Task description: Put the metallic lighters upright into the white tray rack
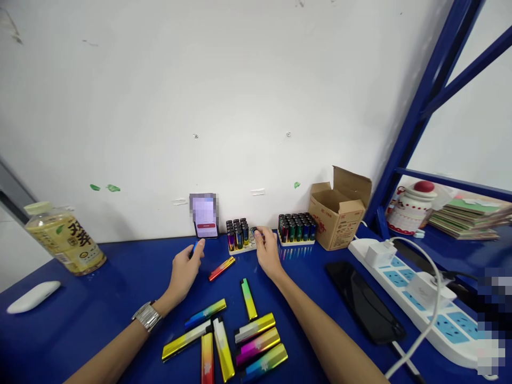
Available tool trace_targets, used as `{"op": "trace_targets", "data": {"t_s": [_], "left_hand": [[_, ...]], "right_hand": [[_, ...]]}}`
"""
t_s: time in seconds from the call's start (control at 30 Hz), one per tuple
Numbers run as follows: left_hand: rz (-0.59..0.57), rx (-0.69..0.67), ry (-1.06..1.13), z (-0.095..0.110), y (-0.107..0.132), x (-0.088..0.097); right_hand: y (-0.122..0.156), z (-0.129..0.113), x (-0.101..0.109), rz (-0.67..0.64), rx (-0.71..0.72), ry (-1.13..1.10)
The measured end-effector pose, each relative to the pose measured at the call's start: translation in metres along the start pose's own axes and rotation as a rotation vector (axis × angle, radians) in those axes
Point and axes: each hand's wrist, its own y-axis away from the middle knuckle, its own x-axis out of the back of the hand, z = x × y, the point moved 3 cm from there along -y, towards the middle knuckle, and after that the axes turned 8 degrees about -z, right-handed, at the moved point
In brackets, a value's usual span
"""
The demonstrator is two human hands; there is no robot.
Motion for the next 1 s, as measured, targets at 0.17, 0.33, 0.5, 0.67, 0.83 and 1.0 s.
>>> {"op": "trace_targets", "data": {"t_s": [0.17, 0.33, 0.5, 0.67, 0.83, 1.0], "left_hand": [[-0.075, -0.053, 0.055, 0.004, -0.016, -0.014], [-0.126, -0.081, 0.102, 0.008, -0.013, -0.019], [-0.114, -0.13, 0.138, 0.006, -0.004, -0.016], [-0.14, -0.274, 0.051, 0.011, 0.001, -0.018], [-0.112, -0.384, 0.024, 0.013, 0.004, -0.018], [-0.131, -0.597, -0.092, 0.015, 0.009, -0.022]], "right_hand": [[-0.001, -0.001, -0.003, -0.115, -0.028, -0.058], [0.0, -0.002, -0.004, -0.127, -0.03, 0.001], [0.0, -0.006, -0.002, -0.106, 0.037, 0.233], [-0.001, -0.004, -0.006, -0.145, 0.081, 0.425], [0.005, -0.011, -0.005, -0.08, 0.086, 0.536], [0.019, -0.043, -0.018, -0.218, 0.311, 0.37]]}}
